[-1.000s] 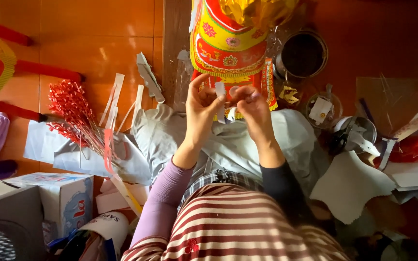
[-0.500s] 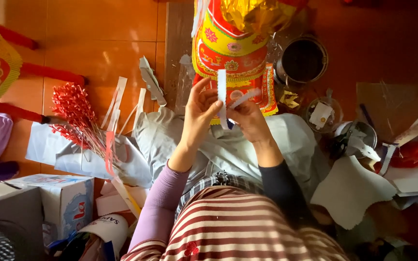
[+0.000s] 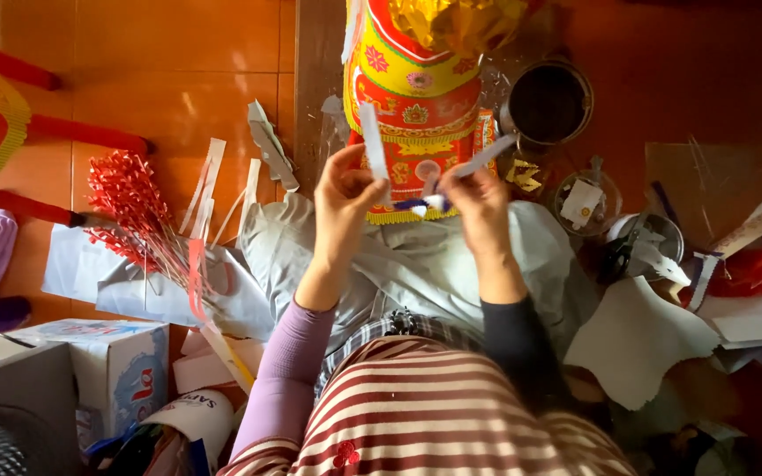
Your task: The person decorates a traditional paper horse figurine with paper strips and patterns.
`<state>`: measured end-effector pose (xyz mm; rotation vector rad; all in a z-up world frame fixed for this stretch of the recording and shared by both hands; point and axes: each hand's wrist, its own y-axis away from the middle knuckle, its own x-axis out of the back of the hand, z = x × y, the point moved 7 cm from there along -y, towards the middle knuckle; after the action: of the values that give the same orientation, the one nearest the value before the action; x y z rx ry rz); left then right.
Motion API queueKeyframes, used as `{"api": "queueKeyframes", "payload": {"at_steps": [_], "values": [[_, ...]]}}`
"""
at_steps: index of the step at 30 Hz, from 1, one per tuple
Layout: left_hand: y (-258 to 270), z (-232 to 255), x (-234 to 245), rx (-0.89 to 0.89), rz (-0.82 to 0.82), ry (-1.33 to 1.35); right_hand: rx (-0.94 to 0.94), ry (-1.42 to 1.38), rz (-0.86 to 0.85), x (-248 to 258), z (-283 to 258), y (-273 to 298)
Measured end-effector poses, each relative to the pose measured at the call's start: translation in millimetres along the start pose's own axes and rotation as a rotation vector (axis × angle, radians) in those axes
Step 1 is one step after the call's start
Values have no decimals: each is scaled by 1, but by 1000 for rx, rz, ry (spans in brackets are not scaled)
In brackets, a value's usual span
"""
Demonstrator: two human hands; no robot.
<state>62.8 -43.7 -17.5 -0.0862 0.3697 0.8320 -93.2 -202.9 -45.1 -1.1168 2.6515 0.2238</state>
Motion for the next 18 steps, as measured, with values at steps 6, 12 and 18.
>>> {"api": "queueKeyframes", "payload": {"at_steps": [6,12,18], "values": [[-6,-30,48,74,122,73,187,-342,337,133,-55,22],[-15,-50,76,145,192,399,185,-356,601,320,-25,92],[-18,-32,68,65,99,335,198,461,877,514,-100,199]]}}
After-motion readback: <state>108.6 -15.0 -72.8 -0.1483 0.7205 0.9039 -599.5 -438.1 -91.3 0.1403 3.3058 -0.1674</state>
